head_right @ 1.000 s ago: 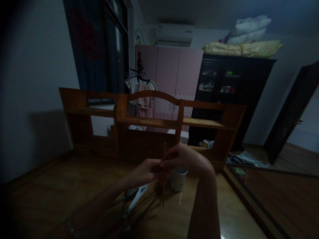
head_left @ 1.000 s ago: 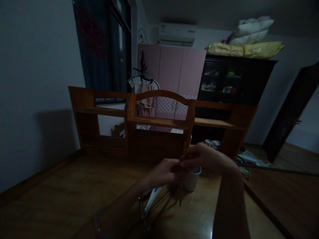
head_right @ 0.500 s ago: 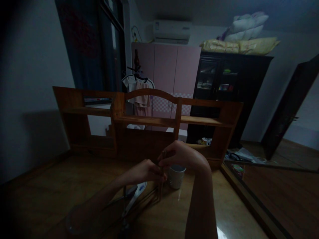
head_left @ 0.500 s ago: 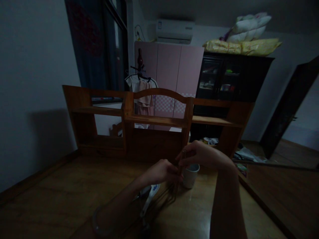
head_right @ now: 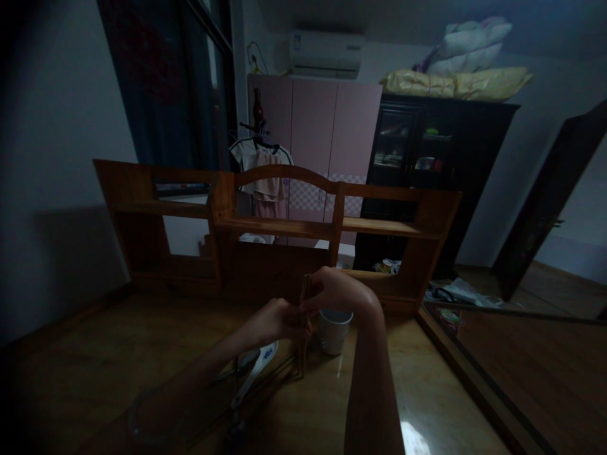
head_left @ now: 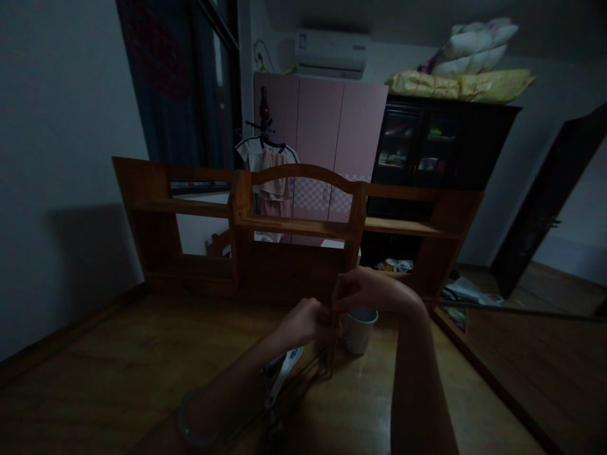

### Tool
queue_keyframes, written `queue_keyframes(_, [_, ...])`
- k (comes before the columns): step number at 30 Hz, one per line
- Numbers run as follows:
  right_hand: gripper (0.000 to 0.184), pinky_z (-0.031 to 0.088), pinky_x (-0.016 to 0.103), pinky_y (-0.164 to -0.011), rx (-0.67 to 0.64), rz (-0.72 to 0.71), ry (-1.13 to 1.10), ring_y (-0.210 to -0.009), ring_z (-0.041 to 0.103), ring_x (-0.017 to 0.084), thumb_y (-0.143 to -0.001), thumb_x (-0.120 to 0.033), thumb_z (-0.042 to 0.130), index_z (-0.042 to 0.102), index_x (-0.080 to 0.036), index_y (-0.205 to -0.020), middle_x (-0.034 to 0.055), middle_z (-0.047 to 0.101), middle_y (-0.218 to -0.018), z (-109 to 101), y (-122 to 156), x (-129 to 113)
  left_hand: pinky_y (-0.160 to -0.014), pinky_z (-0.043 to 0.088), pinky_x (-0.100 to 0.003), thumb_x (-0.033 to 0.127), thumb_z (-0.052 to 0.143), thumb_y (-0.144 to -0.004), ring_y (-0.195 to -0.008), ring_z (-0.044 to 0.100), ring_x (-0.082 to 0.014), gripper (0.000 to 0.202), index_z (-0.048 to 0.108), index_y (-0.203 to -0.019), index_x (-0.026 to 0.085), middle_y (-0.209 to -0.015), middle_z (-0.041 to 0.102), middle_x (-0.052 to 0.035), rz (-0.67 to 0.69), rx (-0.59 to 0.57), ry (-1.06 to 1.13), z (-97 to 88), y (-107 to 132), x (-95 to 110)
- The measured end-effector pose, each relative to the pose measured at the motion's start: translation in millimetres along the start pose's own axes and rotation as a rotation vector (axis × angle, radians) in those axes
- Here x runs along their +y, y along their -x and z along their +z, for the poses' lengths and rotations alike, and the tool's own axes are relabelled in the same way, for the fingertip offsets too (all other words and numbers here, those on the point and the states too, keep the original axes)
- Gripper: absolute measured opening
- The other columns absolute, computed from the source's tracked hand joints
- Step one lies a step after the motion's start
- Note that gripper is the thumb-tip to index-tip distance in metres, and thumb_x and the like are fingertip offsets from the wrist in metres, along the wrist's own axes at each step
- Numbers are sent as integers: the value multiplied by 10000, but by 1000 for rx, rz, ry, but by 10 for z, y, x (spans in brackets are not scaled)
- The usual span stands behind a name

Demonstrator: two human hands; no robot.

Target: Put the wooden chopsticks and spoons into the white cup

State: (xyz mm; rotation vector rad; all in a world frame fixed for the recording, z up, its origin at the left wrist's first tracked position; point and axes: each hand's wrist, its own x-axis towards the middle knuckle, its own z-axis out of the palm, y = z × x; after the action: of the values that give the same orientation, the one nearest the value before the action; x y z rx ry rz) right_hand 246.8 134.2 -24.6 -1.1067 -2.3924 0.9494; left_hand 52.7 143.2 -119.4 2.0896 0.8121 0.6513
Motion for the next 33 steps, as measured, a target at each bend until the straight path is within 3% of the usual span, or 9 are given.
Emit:
queue_keyframes(4, [145,521,228,-604,-14,13,-21,-738,678,204,-785,-273,699,703,-144,-849,38,709,-796,29,-124,113,-566,364,-183,424,645,-764,-728,615,-176,341,736,-841,105,-702,679,10,14,85,-164,7,-15,1])
queue_keyframes(16, [186,533,237,-662,-48,-10,-109,-760,678,196,-816,-305,680,719,-139,-891,40,710,-804,9,-16,-19,-663,413,-195,335,648,-778,-785,635,-177,252,728,-913,138,-851,713,-10,89,-28,-97,-11,10,27])
queue_keyframes(23, [187,534,241,-663,-57,-18,-116,-765,681,199,-810,-291,681,724,-159,-935,34,713,-817,-16,86,-61,-555,347,-187,345,646,-789,-709,624,-158,253,734,-881,126,-764,701,-4,124,-34,-171,17,50,97])
queue_keyframes(29, [163,525,236,-652,-59,45,-101,-775,678,203,-765,-289,714,723,-176,-882,22,714,-826,-4,8,57,-586,379,-183,366,643,-773,-713,609,-160,282,739,-894,130,-773,709,-6,45,-25,-168,5,27,87])
queue_keyframes(33, [176,511,225,-611,-95,47,-64,-746,672,203,-750,-290,723,719,-143,-847,37,712,-802,3,-102,188,-595,395,-185,377,662,-747,-744,611,-173,299,736,-875,117,-770,707,-10,-12,-36,-111,29,-11,-24])
